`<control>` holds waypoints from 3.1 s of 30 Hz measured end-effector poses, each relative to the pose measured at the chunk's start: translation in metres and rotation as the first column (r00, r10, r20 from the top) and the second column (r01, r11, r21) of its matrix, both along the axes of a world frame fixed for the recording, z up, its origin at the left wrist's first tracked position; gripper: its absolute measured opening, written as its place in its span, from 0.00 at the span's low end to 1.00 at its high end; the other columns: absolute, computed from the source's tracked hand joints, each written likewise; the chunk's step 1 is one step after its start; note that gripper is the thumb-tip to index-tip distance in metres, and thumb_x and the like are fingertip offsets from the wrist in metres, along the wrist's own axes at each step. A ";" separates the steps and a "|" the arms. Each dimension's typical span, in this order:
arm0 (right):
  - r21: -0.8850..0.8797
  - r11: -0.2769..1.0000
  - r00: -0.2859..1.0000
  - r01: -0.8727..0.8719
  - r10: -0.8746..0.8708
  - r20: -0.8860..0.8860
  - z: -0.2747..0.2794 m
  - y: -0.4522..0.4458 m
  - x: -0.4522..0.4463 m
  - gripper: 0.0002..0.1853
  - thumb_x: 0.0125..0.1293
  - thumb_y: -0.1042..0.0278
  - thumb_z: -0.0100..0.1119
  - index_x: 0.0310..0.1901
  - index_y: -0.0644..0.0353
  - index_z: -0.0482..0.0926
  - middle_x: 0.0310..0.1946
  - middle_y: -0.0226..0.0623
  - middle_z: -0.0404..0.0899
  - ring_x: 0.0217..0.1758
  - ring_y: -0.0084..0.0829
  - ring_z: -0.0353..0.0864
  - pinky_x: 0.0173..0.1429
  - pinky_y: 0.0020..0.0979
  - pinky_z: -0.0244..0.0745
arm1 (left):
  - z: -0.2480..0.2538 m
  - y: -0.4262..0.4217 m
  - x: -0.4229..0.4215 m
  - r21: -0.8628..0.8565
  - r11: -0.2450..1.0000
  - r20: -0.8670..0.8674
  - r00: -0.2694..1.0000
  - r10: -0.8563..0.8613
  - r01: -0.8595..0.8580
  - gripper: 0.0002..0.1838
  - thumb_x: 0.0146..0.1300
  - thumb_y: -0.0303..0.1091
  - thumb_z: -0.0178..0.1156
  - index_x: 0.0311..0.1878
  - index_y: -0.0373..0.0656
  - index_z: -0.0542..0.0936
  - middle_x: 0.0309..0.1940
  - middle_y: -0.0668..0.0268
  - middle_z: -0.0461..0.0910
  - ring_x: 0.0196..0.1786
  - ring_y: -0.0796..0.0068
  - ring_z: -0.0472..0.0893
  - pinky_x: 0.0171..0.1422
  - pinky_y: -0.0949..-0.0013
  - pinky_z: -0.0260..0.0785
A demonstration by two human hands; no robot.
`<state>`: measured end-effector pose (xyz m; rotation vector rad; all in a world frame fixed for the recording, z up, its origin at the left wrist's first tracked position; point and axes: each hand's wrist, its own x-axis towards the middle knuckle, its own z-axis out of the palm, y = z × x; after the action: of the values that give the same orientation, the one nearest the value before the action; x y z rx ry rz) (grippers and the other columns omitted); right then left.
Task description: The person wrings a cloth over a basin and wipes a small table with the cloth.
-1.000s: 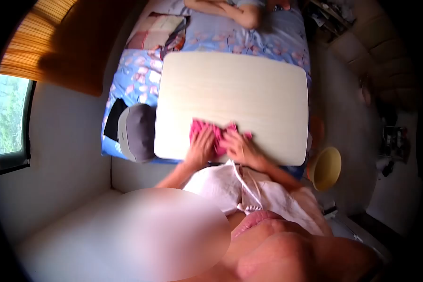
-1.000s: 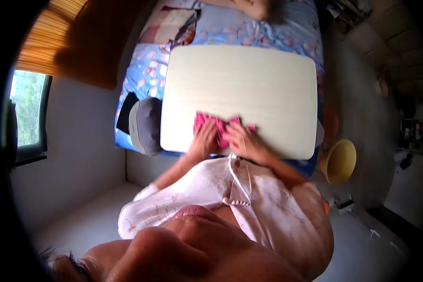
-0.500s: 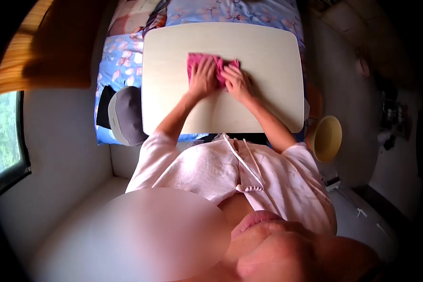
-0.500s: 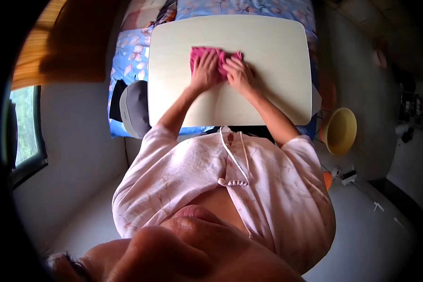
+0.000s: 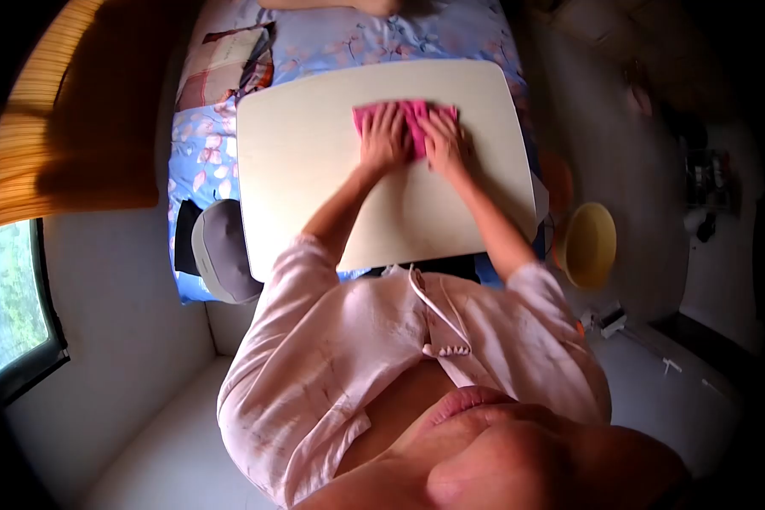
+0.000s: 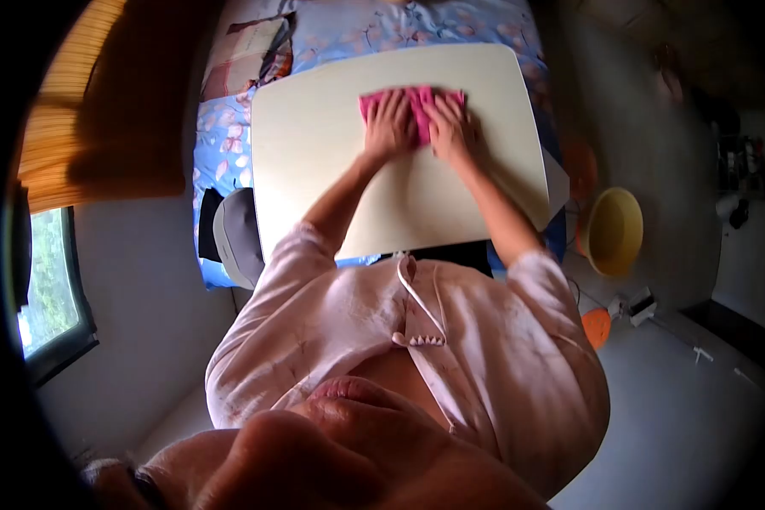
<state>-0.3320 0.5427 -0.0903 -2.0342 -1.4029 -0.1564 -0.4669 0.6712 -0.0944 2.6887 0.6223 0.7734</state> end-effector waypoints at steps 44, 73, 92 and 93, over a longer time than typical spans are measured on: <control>0.027 0.986 0.987 0.162 -0.161 -0.024 0.022 -0.065 0.091 0.22 0.65 0.77 0.55 0.60 0.53 0.85 0.70 0.46 0.76 0.75 0.50 0.69 0.79 0.48 0.64 | 0.021 -0.045 0.099 0.011 0.954 -0.054 0.953 -0.300 0.301 0.40 0.65 0.46 0.63 0.76 0.35 0.68 0.79 0.46 0.63 0.82 0.42 0.59 0.83 0.35 0.47; -0.290 0.955 0.985 -0.065 0.015 -0.172 0.044 -0.257 -0.058 0.23 0.61 0.75 0.57 0.59 0.54 0.86 0.69 0.48 0.76 0.77 0.54 0.68 0.81 0.52 0.63 | 0.019 -0.179 -0.059 -0.050 0.868 -0.186 0.849 -0.494 0.494 0.38 0.62 0.42 0.67 0.75 0.38 0.71 0.80 0.47 0.63 0.84 0.47 0.58 0.85 0.37 0.46; -0.103 0.991 0.990 -0.086 0.073 -0.117 0.024 -0.207 -0.039 0.24 0.62 0.79 0.57 0.60 0.57 0.86 0.68 0.49 0.77 0.75 0.55 0.70 0.77 0.50 0.67 | 0.036 -0.143 -0.051 -0.197 0.867 -0.074 0.875 -0.479 0.458 0.36 0.65 0.41 0.63 0.75 0.37 0.70 0.79 0.49 0.63 0.84 0.48 0.58 0.86 0.39 0.44; -0.205 0.975 0.995 -0.083 0.069 -0.074 0.030 -0.230 -0.062 0.23 0.61 0.76 0.58 0.59 0.55 0.87 0.67 0.47 0.78 0.74 0.53 0.72 0.77 0.51 0.68 | 0.032 -0.157 -0.074 -0.198 0.860 -0.104 0.863 -0.495 0.470 0.36 0.65 0.42 0.63 0.76 0.38 0.70 0.80 0.50 0.63 0.85 0.49 0.57 0.87 0.39 0.43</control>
<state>-0.3936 0.3125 -0.0608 -2.1280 -1.5055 0.0948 -0.5407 0.5140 -0.0623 2.5897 0.0171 0.3641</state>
